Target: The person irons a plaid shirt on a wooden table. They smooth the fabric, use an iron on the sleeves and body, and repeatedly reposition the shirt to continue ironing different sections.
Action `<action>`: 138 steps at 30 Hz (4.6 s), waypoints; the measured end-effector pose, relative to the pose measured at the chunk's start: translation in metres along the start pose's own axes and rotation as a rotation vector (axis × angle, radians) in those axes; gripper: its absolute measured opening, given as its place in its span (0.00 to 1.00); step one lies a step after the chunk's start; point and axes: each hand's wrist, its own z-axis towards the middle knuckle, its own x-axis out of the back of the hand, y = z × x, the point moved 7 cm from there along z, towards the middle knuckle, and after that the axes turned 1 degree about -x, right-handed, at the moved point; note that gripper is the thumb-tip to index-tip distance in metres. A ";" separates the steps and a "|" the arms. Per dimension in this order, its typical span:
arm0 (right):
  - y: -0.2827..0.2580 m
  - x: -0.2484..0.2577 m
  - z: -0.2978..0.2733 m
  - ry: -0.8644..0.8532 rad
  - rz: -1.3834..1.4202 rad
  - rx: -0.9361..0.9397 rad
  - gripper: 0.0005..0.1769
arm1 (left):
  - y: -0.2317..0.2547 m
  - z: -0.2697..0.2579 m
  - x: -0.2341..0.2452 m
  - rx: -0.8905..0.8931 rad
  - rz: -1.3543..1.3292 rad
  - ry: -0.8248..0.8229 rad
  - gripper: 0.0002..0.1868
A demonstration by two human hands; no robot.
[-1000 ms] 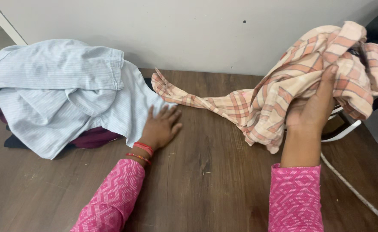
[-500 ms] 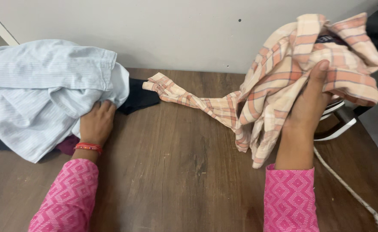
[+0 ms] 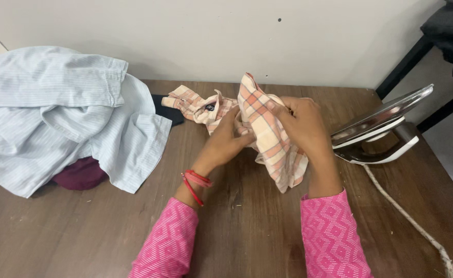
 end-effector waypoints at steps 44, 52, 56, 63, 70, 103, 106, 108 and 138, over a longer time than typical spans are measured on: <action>-0.037 -0.013 -0.047 -0.917 0.774 0.294 0.17 | 0.032 0.018 0.031 0.204 -1.400 0.067 0.44; 0.056 -0.024 0.006 -0.300 0.014 -0.118 0.25 | -0.015 0.039 0.143 0.053 -1.296 0.260 0.48; 0.085 -0.057 0.017 -0.326 -0.450 -0.184 0.54 | -0.089 -0.012 0.123 0.417 -1.315 0.369 0.32; 0.111 -0.091 0.010 -0.302 -0.471 -0.389 0.53 | -0.121 -0.078 0.093 0.738 -1.151 0.260 0.28; 0.122 -0.088 0.041 -0.411 -0.135 -0.296 0.29 | -0.130 -0.074 0.092 0.739 -1.171 0.229 0.26; 0.053 -0.061 0.016 -0.103 0.004 0.365 0.32 | -0.134 0.091 0.150 0.202 -0.627 0.415 0.31; 0.061 -0.088 -0.010 -0.438 -0.181 0.295 0.27 | -0.112 0.068 0.141 0.152 0.193 0.438 0.28; 0.052 -0.094 -0.022 -0.447 -0.285 0.476 0.29 | -0.085 0.046 0.102 -0.061 0.538 0.313 0.26; 0.162 0.141 -0.098 0.888 -0.002 0.327 0.22 | 0.027 -0.099 -0.117 -0.231 0.812 -0.465 0.35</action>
